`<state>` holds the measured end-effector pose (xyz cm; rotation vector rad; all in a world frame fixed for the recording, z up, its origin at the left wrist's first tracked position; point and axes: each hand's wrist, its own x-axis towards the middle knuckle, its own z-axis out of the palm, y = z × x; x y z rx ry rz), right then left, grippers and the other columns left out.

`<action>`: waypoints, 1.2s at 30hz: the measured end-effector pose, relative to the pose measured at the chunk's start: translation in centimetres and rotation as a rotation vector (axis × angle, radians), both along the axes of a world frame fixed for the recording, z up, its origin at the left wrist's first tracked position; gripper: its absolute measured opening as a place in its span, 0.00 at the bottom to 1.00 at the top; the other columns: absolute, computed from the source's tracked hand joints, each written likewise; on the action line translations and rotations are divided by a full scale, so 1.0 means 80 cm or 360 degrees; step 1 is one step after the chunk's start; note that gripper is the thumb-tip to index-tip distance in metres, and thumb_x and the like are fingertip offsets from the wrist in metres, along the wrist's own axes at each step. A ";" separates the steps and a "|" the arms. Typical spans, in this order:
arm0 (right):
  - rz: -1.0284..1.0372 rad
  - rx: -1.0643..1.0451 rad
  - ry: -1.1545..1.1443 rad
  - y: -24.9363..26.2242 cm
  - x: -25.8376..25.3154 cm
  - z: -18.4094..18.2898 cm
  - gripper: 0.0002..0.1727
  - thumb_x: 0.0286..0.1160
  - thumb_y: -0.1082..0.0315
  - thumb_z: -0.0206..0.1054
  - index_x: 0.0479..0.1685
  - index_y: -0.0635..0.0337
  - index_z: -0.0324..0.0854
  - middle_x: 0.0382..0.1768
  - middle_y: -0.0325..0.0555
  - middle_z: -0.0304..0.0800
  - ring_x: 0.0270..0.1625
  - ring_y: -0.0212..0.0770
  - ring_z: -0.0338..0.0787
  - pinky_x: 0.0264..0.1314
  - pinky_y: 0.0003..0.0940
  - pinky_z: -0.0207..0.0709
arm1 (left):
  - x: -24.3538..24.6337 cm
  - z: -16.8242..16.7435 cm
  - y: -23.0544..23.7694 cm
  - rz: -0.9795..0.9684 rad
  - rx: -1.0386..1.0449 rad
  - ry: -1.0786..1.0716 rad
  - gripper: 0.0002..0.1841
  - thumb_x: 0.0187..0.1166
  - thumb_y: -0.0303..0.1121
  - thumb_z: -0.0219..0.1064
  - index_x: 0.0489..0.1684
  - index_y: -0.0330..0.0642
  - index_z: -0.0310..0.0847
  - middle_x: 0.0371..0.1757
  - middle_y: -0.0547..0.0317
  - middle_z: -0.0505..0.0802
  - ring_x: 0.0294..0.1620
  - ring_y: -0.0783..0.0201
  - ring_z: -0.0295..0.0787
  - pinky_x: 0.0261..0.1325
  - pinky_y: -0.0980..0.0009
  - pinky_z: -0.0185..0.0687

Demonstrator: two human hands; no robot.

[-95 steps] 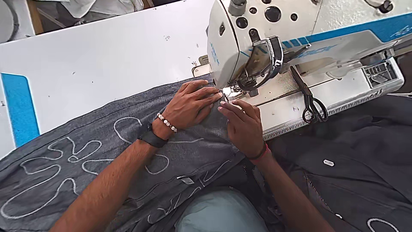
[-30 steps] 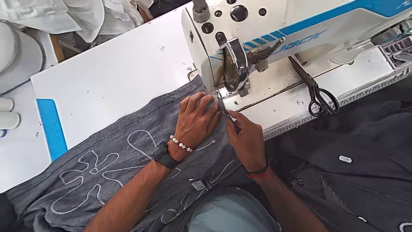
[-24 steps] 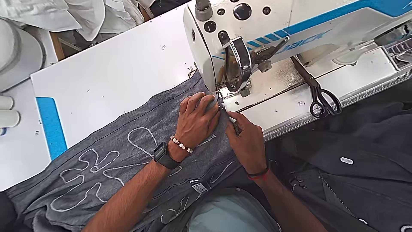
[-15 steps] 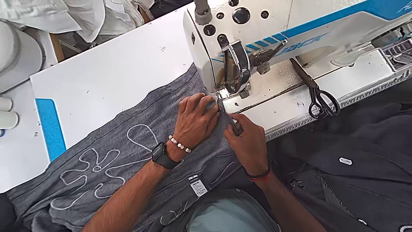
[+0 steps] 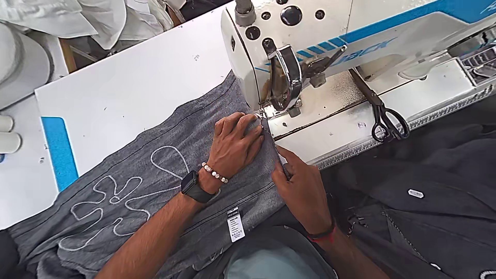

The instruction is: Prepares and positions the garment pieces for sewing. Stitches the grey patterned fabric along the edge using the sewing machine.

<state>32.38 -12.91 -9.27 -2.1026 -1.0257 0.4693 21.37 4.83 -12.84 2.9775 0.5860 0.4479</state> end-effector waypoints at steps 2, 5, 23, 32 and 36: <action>0.0008 -0.0009 -0.0034 0.003 0.002 0.003 0.23 0.73 0.64 0.61 0.65 0.57 0.90 0.09 0.27 0.70 0.11 0.27 0.64 0.15 0.28 0.60 | 0.000 0.002 0.005 -0.0048 0.0021 -0.0030 0.18 0.86 0.49 0.58 0.58 0.57 0.93 0.72 0.58 0.86 0.78 0.51 0.73 0.79 0.51 0.60; 0.0019 -0.0046 -0.0093 0.010 0.005 0.005 0.24 0.72 0.63 0.60 0.66 0.54 0.91 0.09 0.28 0.71 0.11 0.27 0.65 0.15 0.29 0.61 | 0.002 0.005 0.009 -0.0083 0.0040 -0.0049 0.17 0.86 0.48 0.59 0.56 0.57 0.93 0.70 0.57 0.87 0.76 0.49 0.74 0.78 0.50 0.61; 0.0353 -0.0551 -0.0406 0.090 0.064 0.015 0.27 0.79 0.57 0.62 0.79 0.45 0.80 0.29 0.48 0.91 0.30 0.53 0.89 0.28 0.52 0.79 | 0.003 0.014 0.009 -0.0198 -0.0123 -0.0053 0.17 0.86 0.43 0.59 0.61 0.53 0.92 0.66 0.57 0.90 0.75 0.52 0.78 0.78 0.52 0.69; 0.0335 -0.0130 -0.0485 -0.024 0.048 -0.013 0.28 0.71 0.49 0.70 0.69 0.52 0.83 0.21 0.38 0.87 0.21 0.42 0.85 0.23 0.46 0.78 | -0.009 -0.002 -0.014 -0.0025 -0.0204 -0.0008 0.22 0.89 0.49 0.54 0.78 0.66 0.81 0.85 0.61 0.77 0.90 0.51 0.63 0.90 0.46 0.53; 0.0481 -0.0009 -0.0701 -0.080 0.006 -0.021 0.11 0.71 0.67 0.62 0.46 0.54 0.87 0.26 0.38 0.87 0.19 0.38 0.80 0.18 0.36 0.70 | -0.004 -0.001 -0.019 -0.0005 -0.0161 -0.0018 0.20 0.88 0.49 0.55 0.71 0.62 0.87 0.83 0.61 0.80 0.87 0.52 0.66 0.87 0.47 0.57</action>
